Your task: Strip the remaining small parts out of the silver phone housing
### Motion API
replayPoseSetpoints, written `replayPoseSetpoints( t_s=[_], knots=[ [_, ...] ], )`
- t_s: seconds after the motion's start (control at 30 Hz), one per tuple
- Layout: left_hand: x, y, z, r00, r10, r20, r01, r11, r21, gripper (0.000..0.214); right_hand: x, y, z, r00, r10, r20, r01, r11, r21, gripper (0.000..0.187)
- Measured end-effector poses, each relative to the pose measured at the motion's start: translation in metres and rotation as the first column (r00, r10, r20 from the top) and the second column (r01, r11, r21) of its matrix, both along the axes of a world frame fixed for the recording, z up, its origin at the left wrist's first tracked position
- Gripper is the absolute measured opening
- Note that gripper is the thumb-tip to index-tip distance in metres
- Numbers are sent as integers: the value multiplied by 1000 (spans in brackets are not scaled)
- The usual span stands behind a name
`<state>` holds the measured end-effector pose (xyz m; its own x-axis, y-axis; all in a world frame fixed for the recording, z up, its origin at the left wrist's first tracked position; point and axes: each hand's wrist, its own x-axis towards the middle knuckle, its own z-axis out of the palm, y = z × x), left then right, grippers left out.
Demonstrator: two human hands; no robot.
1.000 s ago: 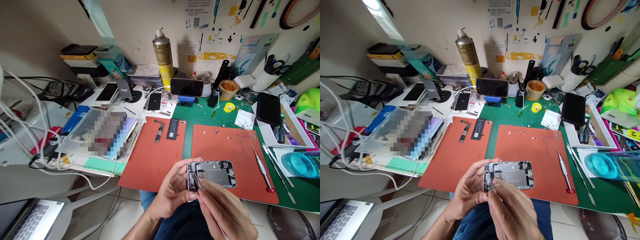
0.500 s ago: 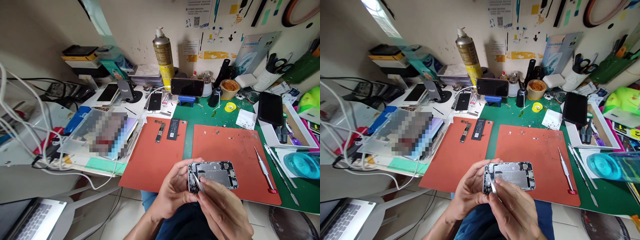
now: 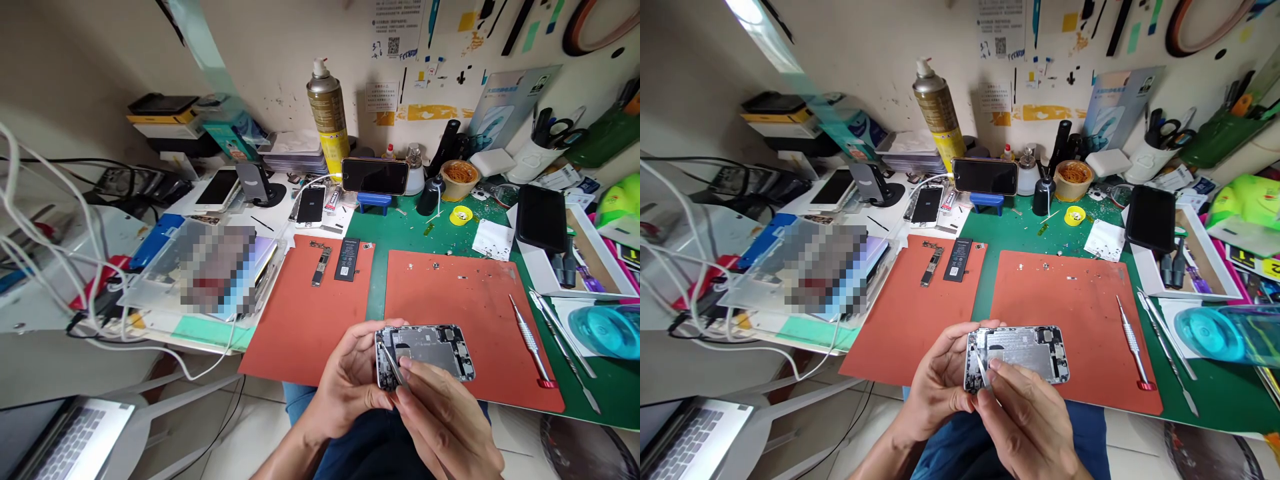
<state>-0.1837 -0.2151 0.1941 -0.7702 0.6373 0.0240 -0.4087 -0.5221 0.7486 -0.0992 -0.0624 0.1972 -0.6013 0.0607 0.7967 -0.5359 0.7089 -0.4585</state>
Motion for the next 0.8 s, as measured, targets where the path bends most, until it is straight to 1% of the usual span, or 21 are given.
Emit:
replayPoseSetpoints(
  t_s=[0.1, 0.23, 0.33, 0.63, 0.73, 0.8],
  knots=[
    [0, 0, 1, 1000, 6, 5, -6, 1000, -6, 70, 0, -2, 1, 1000, -16, 1, 16, 999, -44, 30],
    [1, 0, 1, 1000, 8, 8, -7, 1000, -18, 71, 2, -3, 2, 1000, 3, 28, -2, 999, -39, 29],
    [0, -1, 1, 1000, 6, 6, -6, 1000, -21, 71, 2, -3, 2, 999, -13, 45, 15, 998, -57, 30],
    [0, 1, -1, 1000, 20, 4, -20, 999, -25, 73, -2, -3, -6, 1000, -25, -13, 24, 998, -54, 39],
    [1, 0, -2, 1000, 16, -2, -16, 1000, -23, 73, -3, -4, -3, 999, -46, -19, 45, 998, -52, 41],
    [1, 0, -2, 1000, 11, -6, -11, 1000, -24, 73, -4, -4, 1, 999, -46, -17, 45, 998, -47, 38]
  ],
)
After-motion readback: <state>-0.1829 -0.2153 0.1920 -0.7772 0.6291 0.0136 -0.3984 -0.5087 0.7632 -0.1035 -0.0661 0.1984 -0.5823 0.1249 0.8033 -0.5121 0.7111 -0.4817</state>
